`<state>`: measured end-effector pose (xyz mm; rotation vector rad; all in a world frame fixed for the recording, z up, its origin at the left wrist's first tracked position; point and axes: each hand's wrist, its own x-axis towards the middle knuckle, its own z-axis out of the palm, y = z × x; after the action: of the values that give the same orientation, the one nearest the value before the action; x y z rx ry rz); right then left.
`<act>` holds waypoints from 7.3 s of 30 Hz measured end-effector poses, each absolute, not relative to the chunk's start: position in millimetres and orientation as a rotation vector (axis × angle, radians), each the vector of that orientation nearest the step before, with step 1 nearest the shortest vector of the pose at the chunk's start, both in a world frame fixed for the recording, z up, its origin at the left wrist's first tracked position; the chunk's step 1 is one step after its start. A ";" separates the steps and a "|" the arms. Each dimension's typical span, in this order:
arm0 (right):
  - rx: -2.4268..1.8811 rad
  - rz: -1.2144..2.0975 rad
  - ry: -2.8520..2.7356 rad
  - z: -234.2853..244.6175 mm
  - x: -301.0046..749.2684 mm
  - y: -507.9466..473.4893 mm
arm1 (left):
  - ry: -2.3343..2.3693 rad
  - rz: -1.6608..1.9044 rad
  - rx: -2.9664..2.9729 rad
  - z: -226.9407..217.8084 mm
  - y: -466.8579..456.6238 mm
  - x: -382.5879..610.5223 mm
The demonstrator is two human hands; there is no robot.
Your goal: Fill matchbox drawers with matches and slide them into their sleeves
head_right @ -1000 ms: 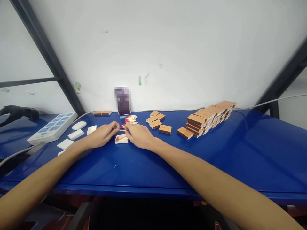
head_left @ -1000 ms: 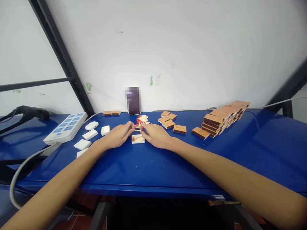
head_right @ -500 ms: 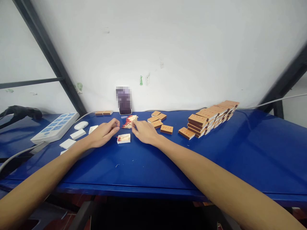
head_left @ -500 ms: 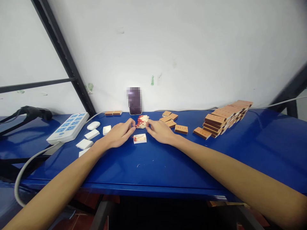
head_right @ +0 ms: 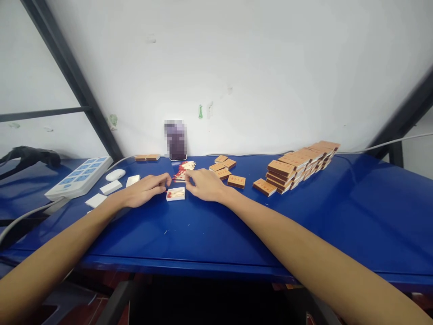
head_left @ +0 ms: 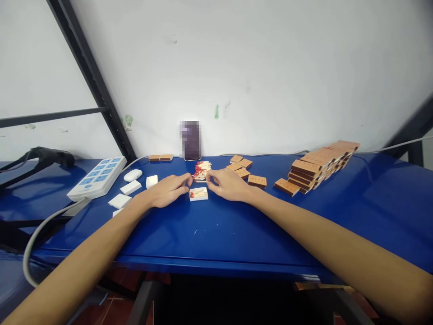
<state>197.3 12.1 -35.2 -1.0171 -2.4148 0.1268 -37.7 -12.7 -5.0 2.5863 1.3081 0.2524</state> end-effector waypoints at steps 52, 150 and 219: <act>-1.074 0.011 -2.520 -41.4 202.1 26.1 | 1.047 0.531 2.588 -15.3 -14.9 -25.4; -1.218 0.077 -2.449 -47.3 191.4 27.0 | 1.455 0.534 2.727 -28.9 17.1 -34.0; -0.944 0.404 -2.439 -39.5 193.9 11.4 | 1.208 0.329 2.867 -21.1 -4.8 -28.7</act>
<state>193.9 11.4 -39.5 -0.9440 -2.4388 0.4037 -28.7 -4.8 -21.1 2.8673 1.2077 0.3292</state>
